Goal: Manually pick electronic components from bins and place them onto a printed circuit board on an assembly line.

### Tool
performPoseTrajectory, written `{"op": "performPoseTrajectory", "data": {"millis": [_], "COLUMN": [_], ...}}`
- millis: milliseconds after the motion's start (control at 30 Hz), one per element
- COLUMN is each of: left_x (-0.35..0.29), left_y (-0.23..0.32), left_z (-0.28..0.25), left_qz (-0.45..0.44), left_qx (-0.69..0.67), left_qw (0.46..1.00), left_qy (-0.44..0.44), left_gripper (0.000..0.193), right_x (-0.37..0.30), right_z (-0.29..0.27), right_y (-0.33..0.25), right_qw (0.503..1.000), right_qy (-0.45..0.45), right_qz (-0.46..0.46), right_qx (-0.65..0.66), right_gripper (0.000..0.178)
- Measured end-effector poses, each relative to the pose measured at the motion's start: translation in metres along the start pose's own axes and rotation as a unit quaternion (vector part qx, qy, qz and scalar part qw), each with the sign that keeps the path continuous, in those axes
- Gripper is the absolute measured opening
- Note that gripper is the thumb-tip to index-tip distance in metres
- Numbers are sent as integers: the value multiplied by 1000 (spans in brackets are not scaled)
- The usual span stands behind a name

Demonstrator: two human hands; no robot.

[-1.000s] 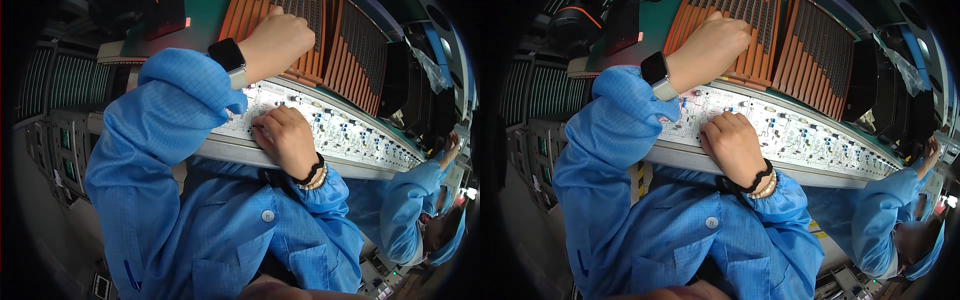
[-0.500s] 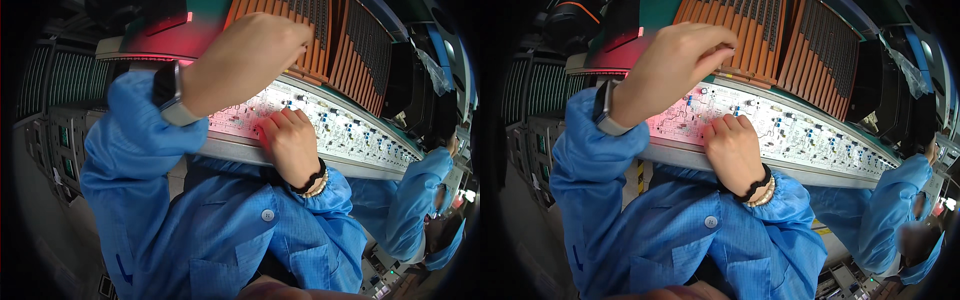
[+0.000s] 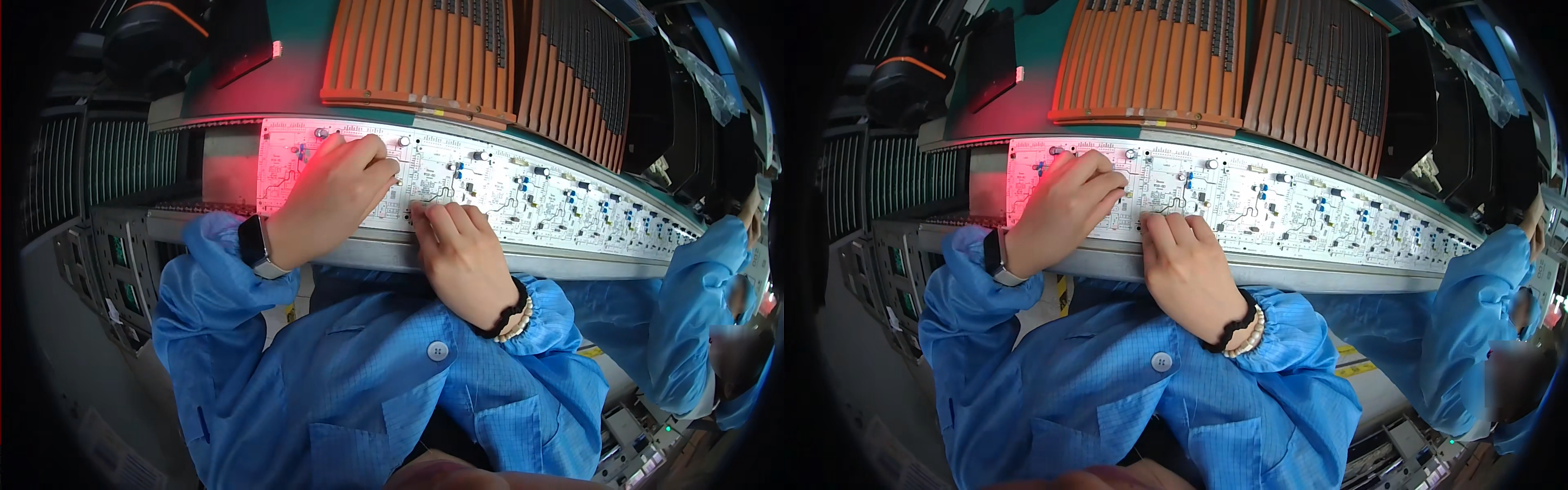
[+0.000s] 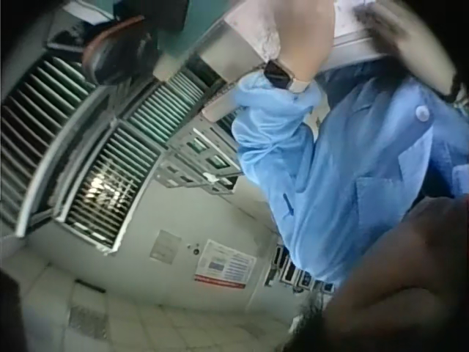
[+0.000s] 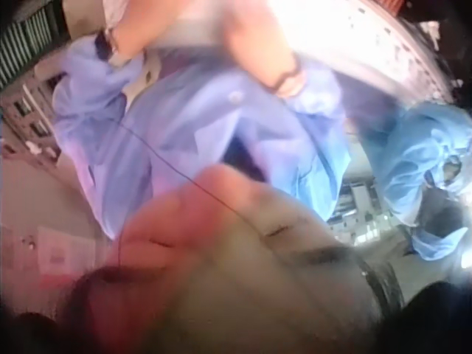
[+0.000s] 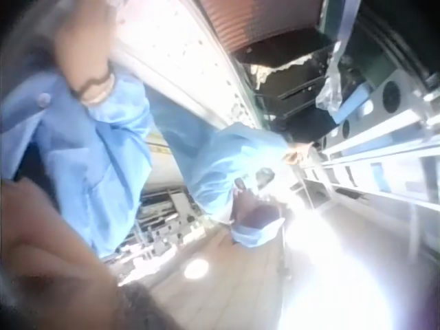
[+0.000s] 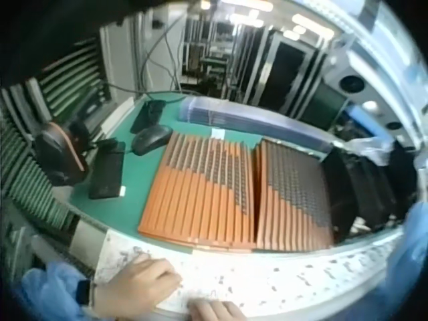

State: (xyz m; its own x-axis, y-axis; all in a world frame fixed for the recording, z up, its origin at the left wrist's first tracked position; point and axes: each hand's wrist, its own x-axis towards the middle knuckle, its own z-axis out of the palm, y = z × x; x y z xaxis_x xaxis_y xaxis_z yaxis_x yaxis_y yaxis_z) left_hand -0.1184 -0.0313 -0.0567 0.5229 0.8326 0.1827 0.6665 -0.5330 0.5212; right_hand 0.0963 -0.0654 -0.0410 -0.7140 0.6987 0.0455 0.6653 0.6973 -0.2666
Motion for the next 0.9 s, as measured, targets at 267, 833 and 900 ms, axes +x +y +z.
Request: {"op": "performPoseTrajectory", "data": {"millis": [267,833,900], "left_x": [-5,10,14], "left_y": [-3,3,6], "left_z": [-3,-1,-3], "left_qz": [42,10,19], "left_qx": [52,40,54], "left_qw": [998,999,998], "left_qy": [-10,-4,-6], "left_gripper": [22,5,3], "right_x": [-3,-3,-2], "right_z": [7,4,2], "right_y": [1,2,4], "right_qw": [999,1000,1000], "right_qy": [27,-1,2], "right_qz": [13,10,12], "right_qx": [29,18,19], "right_gripper": [43,45,46]}}
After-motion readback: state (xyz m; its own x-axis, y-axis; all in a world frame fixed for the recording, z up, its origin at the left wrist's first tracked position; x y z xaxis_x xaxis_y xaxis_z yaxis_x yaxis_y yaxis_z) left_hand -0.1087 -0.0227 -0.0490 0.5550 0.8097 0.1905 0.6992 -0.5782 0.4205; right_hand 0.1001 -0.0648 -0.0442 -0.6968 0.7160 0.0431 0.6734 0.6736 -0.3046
